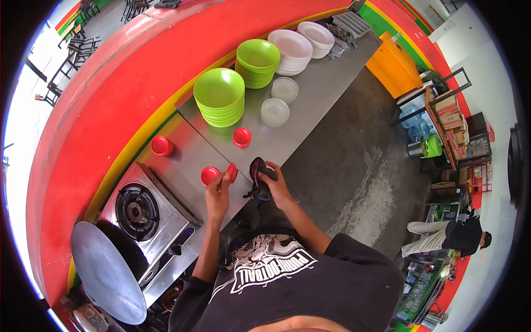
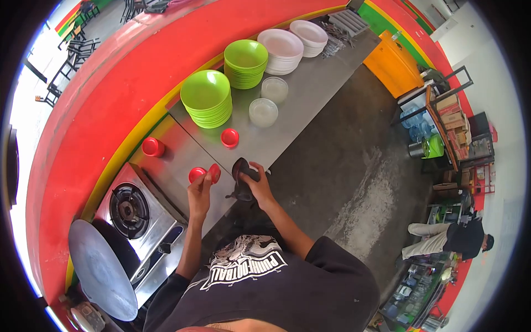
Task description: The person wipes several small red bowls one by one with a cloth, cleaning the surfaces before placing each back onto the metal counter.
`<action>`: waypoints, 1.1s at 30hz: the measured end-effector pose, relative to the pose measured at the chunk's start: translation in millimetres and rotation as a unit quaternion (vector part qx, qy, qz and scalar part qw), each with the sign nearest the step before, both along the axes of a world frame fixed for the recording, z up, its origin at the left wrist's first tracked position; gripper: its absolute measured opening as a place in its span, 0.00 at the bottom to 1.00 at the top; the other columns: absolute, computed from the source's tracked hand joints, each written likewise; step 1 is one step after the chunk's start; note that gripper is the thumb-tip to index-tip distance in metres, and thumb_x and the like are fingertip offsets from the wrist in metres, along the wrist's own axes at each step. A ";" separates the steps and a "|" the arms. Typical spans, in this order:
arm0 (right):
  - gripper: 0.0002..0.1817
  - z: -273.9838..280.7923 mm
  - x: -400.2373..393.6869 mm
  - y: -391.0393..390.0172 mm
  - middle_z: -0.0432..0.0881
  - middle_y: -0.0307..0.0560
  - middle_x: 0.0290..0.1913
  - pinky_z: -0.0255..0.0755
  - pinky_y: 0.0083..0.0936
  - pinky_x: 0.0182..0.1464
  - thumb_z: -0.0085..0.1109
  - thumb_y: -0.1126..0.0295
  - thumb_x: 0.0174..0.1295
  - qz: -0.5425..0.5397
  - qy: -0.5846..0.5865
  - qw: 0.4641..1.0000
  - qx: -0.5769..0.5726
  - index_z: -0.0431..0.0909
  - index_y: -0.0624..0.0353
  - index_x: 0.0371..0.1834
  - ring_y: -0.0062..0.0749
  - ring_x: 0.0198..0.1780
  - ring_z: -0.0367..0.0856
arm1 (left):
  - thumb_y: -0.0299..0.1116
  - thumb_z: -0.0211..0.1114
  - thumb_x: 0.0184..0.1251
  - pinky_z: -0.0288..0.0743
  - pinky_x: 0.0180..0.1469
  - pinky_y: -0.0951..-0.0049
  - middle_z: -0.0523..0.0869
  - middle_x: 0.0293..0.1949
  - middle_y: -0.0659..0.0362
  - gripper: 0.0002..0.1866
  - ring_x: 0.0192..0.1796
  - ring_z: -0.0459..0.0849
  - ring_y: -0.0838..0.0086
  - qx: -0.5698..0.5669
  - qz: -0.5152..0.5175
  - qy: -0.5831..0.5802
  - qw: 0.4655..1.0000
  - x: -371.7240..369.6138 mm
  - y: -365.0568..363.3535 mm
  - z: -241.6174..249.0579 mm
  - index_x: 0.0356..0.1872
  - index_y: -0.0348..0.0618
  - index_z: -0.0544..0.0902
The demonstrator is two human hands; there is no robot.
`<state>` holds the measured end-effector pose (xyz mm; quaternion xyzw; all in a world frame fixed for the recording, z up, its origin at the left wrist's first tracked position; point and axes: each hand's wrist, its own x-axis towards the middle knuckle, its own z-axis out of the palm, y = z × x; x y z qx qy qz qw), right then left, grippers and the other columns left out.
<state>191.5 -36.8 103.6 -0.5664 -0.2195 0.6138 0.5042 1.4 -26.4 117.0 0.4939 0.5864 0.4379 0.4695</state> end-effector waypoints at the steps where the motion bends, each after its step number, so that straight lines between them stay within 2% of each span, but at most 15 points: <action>1: 0.17 -9.3 6.5 3.8 0.82 0.44 0.42 0.79 0.27 0.42 0.62 0.63 0.66 0.017 0.075 0.997 -0.012 0.75 0.60 0.53 0.26 0.41 0.83 | 0.38 0.61 0.74 0.76 0.45 0.74 0.87 0.33 0.55 0.15 0.40 0.84 0.76 0.016 -0.011 0.012 1.000 4.5 5.3 -3.3 0.48 0.35 0.85; 3: 0.17 -27.5 18.3 14.9 0.83 0.43 0.39 0.79 0.25 0.42 0.59 0.60 0.69 0.048 0.225 0.973 -0.035 0.76 0.60 0.53 0.26 0.40 0.84 | 0.34 0.63 0.71 0.78 0.44 0.70 0.88 0.37 0.51 0.13 0.42 0.87 0.68 0.063 -0.061 0.082 0.993 13.0 16.6 -3.9 0.48 0.36 0.85; 4: 0.17 -29.5 20.1 19.9 0.83 0.43 0.39 0.79 0.26 0.41 0.59 0.58 0.69 0.054 0.213 0.975 -0.043 0.76 0.60 0.51 0.25 0.39 0.84 | 0.33 0.64 0.70 0.79 0.44 0.69 0.89 0.40 0.49 0.12 0.43 0.88 0.64 0.086 -0.087 0.115 0.986 16.8 22.7 -3.7 0.48 0.36 0.86; 7: 0.18 -33.6 26.6 39.0 0.82 0.42 0.37 0.80 0.26 0.39 0.61 0.56 0.68 0.082 0.171 0.979 -0.069 0.78 0.61 0.47 0.23 0.35 0.83 | 0.29 0.66 0.65 0.79 0.49 0.61 0.88 0.49 0.52 0.11 0.53 0.85 0.57 0.202 -0.130 0.195 0.951 26.1 43.5 -40.2 0.47 0.40 0.87; 10: 0.18 -46.5 36.7 65.1 0.83 0.40 0.34 0.80 0.24 0.36 0.61 0.57 0.68 0.127 0.118 0.980 -0.094 0.79 0.62 0.46 0.23 0.31 0.82 | 0.29 0.66 0.62 0.75 0.56 0.56 0.87 0.51 0.58 0.12 0.60 0.82 0.60 0.226 -0.164 0.297 0.913 35.8 58.8 -50.0 0.46 0.42 0.87; 12: 0.18 -48.4 40.7 82.0 0.83 0.40 0.33 0.80 0.23 0.35 0.61 0.57 0.68 0.152 0.087 0.980 -0.095 0.78 0.63 0.48 0.23 0.29 0.82 | 0.28 0.66 0.61 0.73 0.59 0.56 0.87 0.52 0.60 0.12 0.62 0.80 0.61 0.217 -0.158 0.313 0.911 44.1 69.7 -57.5 0.46 0.43 0.87; 15: 0.17 -42.0 44.7 109.6 0.84 0.41 0.34 0.79 0.23 0.37 0.62 0.60 0.67 0.173 0.008 0.981 -0.093 0.80 0.64 0.47 0.22 0.32 0.82 | 0.27 0.65 0.60 0.72 0.60 0.56 0.87 0.53 0.60 0.13 0.63 0.79 0.61 0.223 -0.149 0.341 0.901 52.1 89.3 -74.1 0.46 0.43 0.87; 18: 0.13 -64.7 52.6 132.8 0.84 0.40 0.35 0.77 0.21 0.39 0.61 0.64 0.66 0.206 -0.074 0.975 -0.037 0.81 0.64 0.44 0.21 0.33 0.82 | 0.26 0.64 0.60 0.72 0.61 0.56 0.87 0.52 0.60 0.13 0.63 0.79 0.60 0.221 -0.146 0.357 0.896 62.4 108.9 -88.1 0.46 0.42 0.87; 22: 0.13 -89.1 65.5 156.1 0.85 0.41 0.36 0.76 0.21 0.39 0.61 0.66 0.65 0.222 -0.079 0.971 -0.030 0.81 0.65 0.44 0.21 0.35 0.82 | 0.25 0.63 0.61 0.73 0.62 0.55 0.86 0.54 0.58 0.11 0.65 0.78 0.58 0.209 -0.144 0.378 0.890 76.3 128.6 -96.3 0.45 0.40 0.86; 28: 0.14 -103.2 72.5 182.9 0.84 0.41 0.35 0.75 0.21 0.40 0.62 0.67 0.64 0.277 -0.114 0.954 0.006 0.81 0.68 0.45 0.21 0.36 0.81 | 0.25 0.61 0.61 0.67 0.68 0.51 0.84 0.58 0.61 0.16 0.70 0.71 0.58 0.162 -0.093 0.427 0.885 88.7 134.8 -109.2 0.51 0.44 0.86; 30: 0.14 -102.9 70.1 188.1 0.84 0.41 0.35 0.75 0.21 0.40 0.62 0.67 0.63 0.285 -0.142 0.947 0.036 0.81 0.68 0.45 0.21 0.36 0.81 | 0.25 0.60 0.62 0.64 0.70 0.49 0.82 0.61 0.61 0.19 0.72 0.68 0.57 0.145 -0.090 0.441 0.881 88.1 134.8 -115.8 0.54 0.45 0.84; 33: 0.13 -102.3 70.3 190.9 0.84 0.40 0.33 0.74 0.21 0.39 0.62 0.68 0.63 0.295 -0.172 0.940 0.018 0.81 0.69 0.43 0.20 0.35 0.79 | 0.25 0.60 0.64 0.60 0.72 0.47 0.78 0.65 0.61 0.22 0.75 0.63 0.57 0.118 -0.103 0.459 0.875 88.4 133.0 -123.7 0.61 0.46 0.80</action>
